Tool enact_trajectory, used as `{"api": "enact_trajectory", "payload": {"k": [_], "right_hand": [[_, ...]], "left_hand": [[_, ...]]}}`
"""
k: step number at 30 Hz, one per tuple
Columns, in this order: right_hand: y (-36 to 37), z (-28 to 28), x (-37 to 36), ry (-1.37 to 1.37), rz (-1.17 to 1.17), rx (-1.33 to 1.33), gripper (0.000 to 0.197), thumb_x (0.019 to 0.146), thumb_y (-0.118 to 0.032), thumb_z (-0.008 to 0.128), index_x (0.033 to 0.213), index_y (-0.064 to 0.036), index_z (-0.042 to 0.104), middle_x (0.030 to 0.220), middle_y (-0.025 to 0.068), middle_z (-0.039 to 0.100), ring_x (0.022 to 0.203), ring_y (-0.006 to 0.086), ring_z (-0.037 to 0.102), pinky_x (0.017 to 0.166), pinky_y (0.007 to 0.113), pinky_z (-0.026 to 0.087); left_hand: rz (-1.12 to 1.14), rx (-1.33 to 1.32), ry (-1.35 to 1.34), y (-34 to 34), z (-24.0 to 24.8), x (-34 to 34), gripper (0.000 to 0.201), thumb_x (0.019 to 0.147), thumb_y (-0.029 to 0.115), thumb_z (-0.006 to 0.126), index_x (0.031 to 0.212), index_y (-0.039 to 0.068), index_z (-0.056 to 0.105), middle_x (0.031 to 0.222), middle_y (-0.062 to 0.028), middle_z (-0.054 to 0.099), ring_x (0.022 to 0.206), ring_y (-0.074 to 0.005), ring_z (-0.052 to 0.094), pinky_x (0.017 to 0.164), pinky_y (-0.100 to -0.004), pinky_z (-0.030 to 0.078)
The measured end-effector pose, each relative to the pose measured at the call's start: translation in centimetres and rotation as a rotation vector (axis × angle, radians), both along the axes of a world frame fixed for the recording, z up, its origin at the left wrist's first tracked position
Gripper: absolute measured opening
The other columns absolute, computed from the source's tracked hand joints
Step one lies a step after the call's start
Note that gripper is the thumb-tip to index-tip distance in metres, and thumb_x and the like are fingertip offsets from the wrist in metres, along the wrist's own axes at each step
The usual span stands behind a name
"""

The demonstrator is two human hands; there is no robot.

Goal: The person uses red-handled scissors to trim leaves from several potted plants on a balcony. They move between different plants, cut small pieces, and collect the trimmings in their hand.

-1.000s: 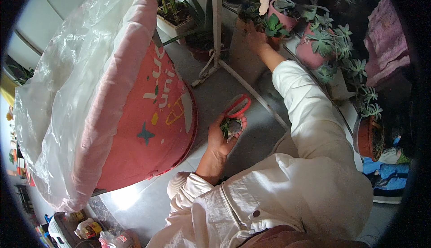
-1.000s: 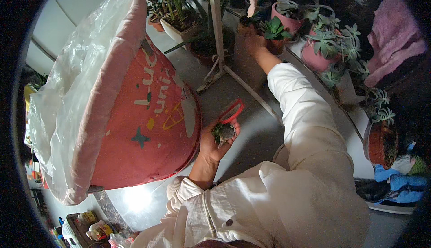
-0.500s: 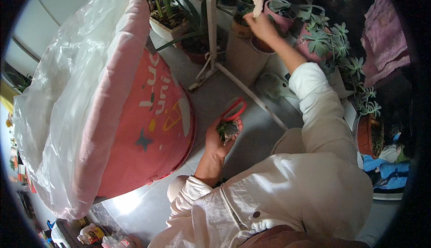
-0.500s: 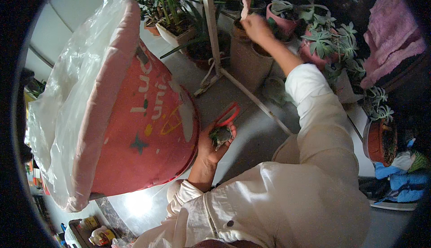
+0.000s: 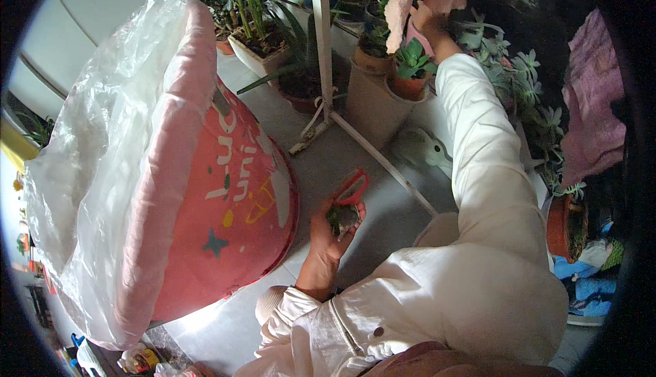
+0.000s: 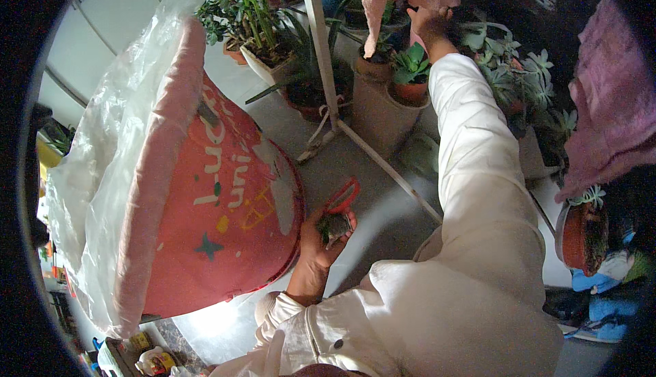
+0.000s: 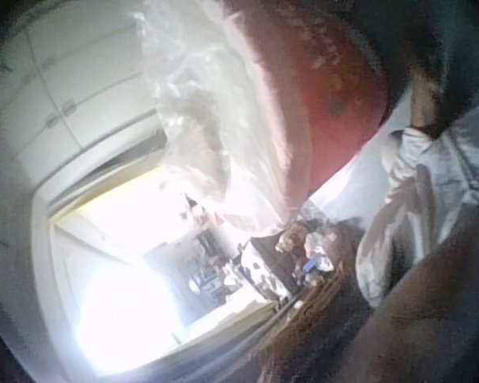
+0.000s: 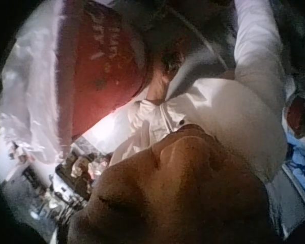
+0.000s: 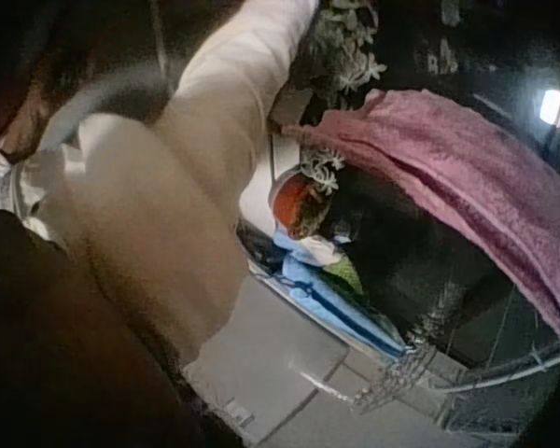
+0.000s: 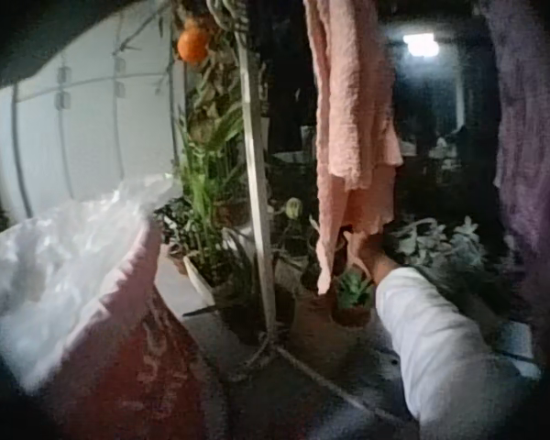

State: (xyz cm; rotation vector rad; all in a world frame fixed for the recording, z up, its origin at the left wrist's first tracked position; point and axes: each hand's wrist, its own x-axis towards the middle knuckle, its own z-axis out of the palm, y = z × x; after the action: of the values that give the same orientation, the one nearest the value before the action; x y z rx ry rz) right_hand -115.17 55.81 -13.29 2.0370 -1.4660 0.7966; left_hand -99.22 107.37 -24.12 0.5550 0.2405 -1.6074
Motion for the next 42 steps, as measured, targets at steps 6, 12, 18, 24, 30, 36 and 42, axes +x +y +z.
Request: {"api": "enact_trajectory", "payload": {"k": [6, 12, 18, 24, 30, 36, 42], "right_hand": [[-0.9, -0.2, -0.3, 0.089, -0.103, 0.197, 0.041, 0.087, -0.046, 0.053, 0.103, -0.0103, 0.066, 0.125, 0.0211, 0.05, 0.115, 0.0411, 0.044, 0.095, 0.066, 0.024], [-1.5, -0.4, -1.3, 0.056, 0.045, -0.132, 0.036, 0.087, -0.034, 0.053, 0.115, -0.0119, 0.06, 0.119, 0.0181, 0.053, 0.117, 0.039, 0.043, 0.097, 0.065, 0.021], [-0.3, 1.0, -2.1, 0.212, 0.279, -0.658, 0.031, 0.083, -0.03, 0.06, 0.074, -0.0005, 0.064, 0.065, 0.0184, 0.059, 0.062, 0.0375, 0.057, 0.062, 0.047, 0.044], [2.5, 3.2, 0.1, -0.173, 0.345, -0.384, 0.031, 0.088, -0.03, 0.053, 0.083, -0.0002, 0.061, 0.08, 0.0204, 0.061, 0.076, 0.0417, 0.056, 0.072, 0.048, 0.043], [14.5, 1.5, 3.8, -0.549, 0.539, 0.276, 0.025, 0.091, -0.016, 0.048, 0.098, 0.0024, 0.062, 0.104, 0.0135, 0.064, 0.096, 0.0291, 0.059, 0.083, 0.037, 0.046], [30.9, 0.0, 2.3, -0.534, 1.073, 0.677, 0.021, 0.092, -0.011, 0.048, 0.1, 0.003, 0.063, 0.105, 0.012, 0.064, 0.095, 0.0161, 0.059, 0.082, 0.029, 0.046], [39.2, 1.4, 0.5, -0.264, 1.283, 0.983, 0.014, 0.086, -0.01, 0.057, 0.091, 0.0004, 0.066, 0.093, 0.0121, 0.065, 0.086, 0.0228, 0.063, 0.075, 0.031, 0.049]], "left_hand": [[0.008, 0.015, 0.032, 0.0, -0.2, -0.3, 0.034, 0.091, 0.026, 0.045, 0.109, -0.002, 0.053, 0.097, -0.0182, 0.061, 0.088, -0.0307, 0.061, 0.079, -0.0412, 0.051], [0.0, 0.001, 0.08, -0.1, -0.6, -0.3, 0.039, 0.095, 0.027, 0.037, 0.115, -0.005, 0.048, 0.098, -0.0208, 0.062, 0.088, -0.0316, 0.062, 0.08, -0.0406, 0.052], [0.007, 0.007, 0.086, 0.2, -0.2, -0.3, 0.037, 0.092, 0.025, 0.042, 0.11, -0.006, 0.052, 0.096, -0.0206, 0.061, 0.089, -0.0321, 0.06, 0.081, -0.0415, 0.05], [0.012, 0.014, 0.079, 0.4, -0.1, -0.3, 0.038, 0.094, 0.026, 0.04, 0.111, -0.006, 0.05, 0.095, -0.0207, 0.062, 0.088, -0.0323, 0.061, 0.08, -0.041, 0.051], [-0.033, -0.076, 0.049, 0.5, -0.4, 0.1, 0.037, 0.093, 0.027, 0.041, 0.108, -0.005, 0.051, 0.097, -0.0202, 0.06, 0.087, -0.0312, 0.059, 0.076, -0.0388, 0.05], [0.102, -0.085, 0.156, 0.8, -0.1, 0.3, 0.038, 0.092, 0.029, 0.043, 0.11, -0.003, 0.051, 0.097, -0.0173, 0.06, 0.087, -0.0296, 0.059, 0.075, -0.0368, 0.049], [0.124, -0.331, 0.279, 0.8, 1.5, 0.2, 0.035, 0.092, 0.023, 0.04, 0.111, -0.004, 0.051, 0.101, -0.0184, 0.059, 0.094, -0.031, 0.057, 0.084, -0.0407, 0.048]]}}
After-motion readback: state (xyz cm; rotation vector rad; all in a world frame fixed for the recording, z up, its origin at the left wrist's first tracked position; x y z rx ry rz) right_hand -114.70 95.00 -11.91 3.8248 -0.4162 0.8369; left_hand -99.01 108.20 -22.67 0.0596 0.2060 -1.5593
